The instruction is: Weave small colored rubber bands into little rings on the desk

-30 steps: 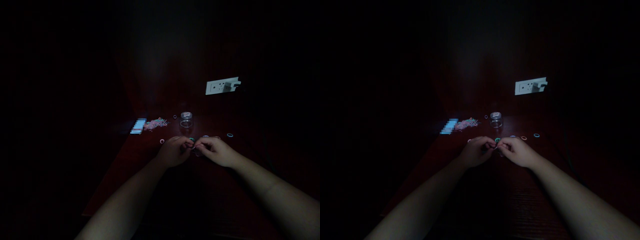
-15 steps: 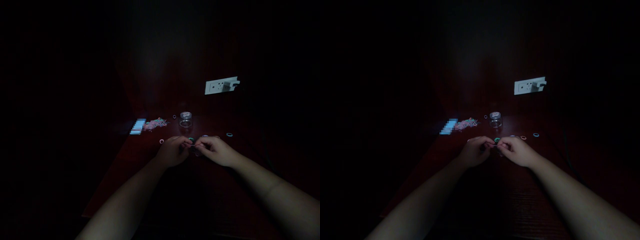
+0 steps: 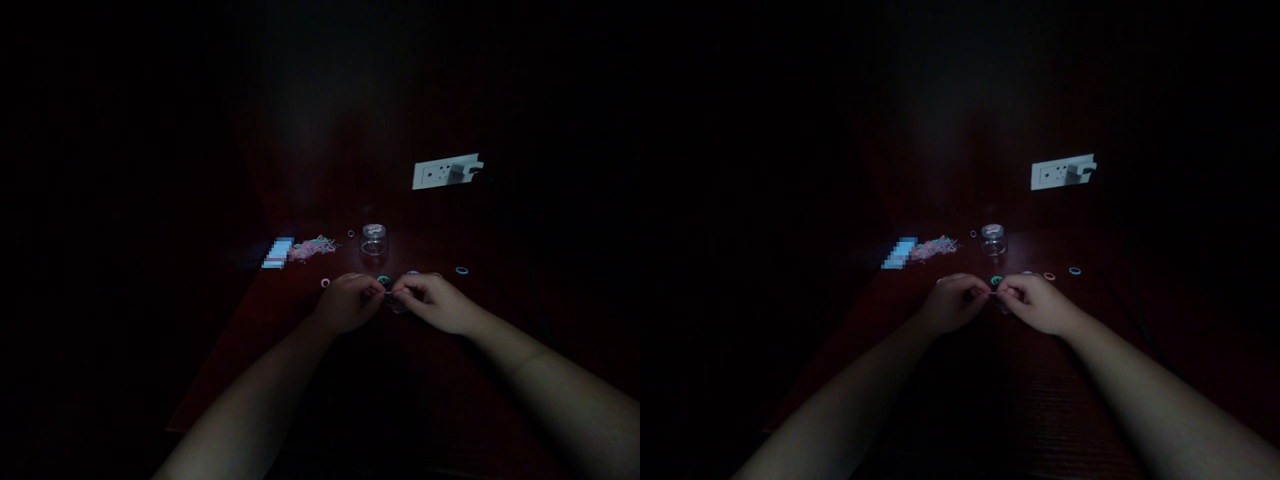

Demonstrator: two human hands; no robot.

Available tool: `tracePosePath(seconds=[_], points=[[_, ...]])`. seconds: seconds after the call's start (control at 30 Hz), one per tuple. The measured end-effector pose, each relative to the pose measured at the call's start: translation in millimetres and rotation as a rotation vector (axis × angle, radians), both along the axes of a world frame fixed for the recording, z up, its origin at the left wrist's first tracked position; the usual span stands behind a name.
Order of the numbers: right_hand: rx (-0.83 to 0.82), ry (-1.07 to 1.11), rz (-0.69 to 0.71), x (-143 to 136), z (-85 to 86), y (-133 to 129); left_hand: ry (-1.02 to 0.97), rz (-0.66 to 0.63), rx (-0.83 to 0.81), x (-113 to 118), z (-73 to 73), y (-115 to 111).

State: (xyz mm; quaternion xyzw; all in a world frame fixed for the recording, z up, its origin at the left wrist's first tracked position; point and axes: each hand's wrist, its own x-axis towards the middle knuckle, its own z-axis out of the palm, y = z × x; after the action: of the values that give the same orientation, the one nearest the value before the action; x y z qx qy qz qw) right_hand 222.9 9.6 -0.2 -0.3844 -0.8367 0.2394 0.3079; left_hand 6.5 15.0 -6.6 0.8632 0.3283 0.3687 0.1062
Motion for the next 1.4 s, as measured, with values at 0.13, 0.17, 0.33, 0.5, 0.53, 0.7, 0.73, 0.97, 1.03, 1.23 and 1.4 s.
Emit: tracePosePath(seconds=[0.13, 0.17, 0.33, 0.5, 0.53, 0.7, 0.73, 0.97, 1.03, 1.23, 1.4], points=[[-0.007, 0.012, 0.010, 0.7, -0.7, 0.3, -0.002, -0.010, -0.001, 0.3, 1.1, -1.3], [-0.013, 0.022, 0.013, 0.8, -1.0, 0.5, 0.000, -0.010, 0.000, 0.4, 1.4, -1.5], [-0.024, 0.074, 0.014, 0.7, -1.9, 1.7, 0.010, -0.008, -0.001, 0.4, 1.4, -1.1], [-0.044, 0.053, 0.019, -0.3, -1.3, 0.9, 0.004, -0.012, -0.008, 1.1, 2.2, -1.7], [-0.054, 0.047, 0.018, -0.5, -1.3, 0.7, 0.006, -0.011, -0.010, 1.2, 2.5, -2.0], [-0.059, 0.044, 0.011, -1.1, -1.4, 0.3, 0.014, -0.003, -0.009, 0.8, 2.9, -2.0], [-0.048, 0.041, 0.008, -1.2, -1.2, 0.2, 0.014, -0.008, -0.005, 0.7, 2.9, -1.8], [-0.017, 0.020, 0.006, -0.7, 0.7, -0.8, 0.017, -0.014, -0.006, 0.6, 3.2, -1.4], [-0.039, 0.030, 0.009, -0.3, 0.1, -0.2, 0.021, -0.012, -0.006, 0.5, 3.3, -1.3], [-0.085, 0.072, 0.025, 1.0, -3.8, 1.5, 0.023, -0.009, -0.002, -0.1, 2.7, -1.3], [-0.110, 0.110, 0.012, 1.0, -4.0, 0.8, 0.025, -0.016, -0.008, 0.0, 4.6, -1.5]])
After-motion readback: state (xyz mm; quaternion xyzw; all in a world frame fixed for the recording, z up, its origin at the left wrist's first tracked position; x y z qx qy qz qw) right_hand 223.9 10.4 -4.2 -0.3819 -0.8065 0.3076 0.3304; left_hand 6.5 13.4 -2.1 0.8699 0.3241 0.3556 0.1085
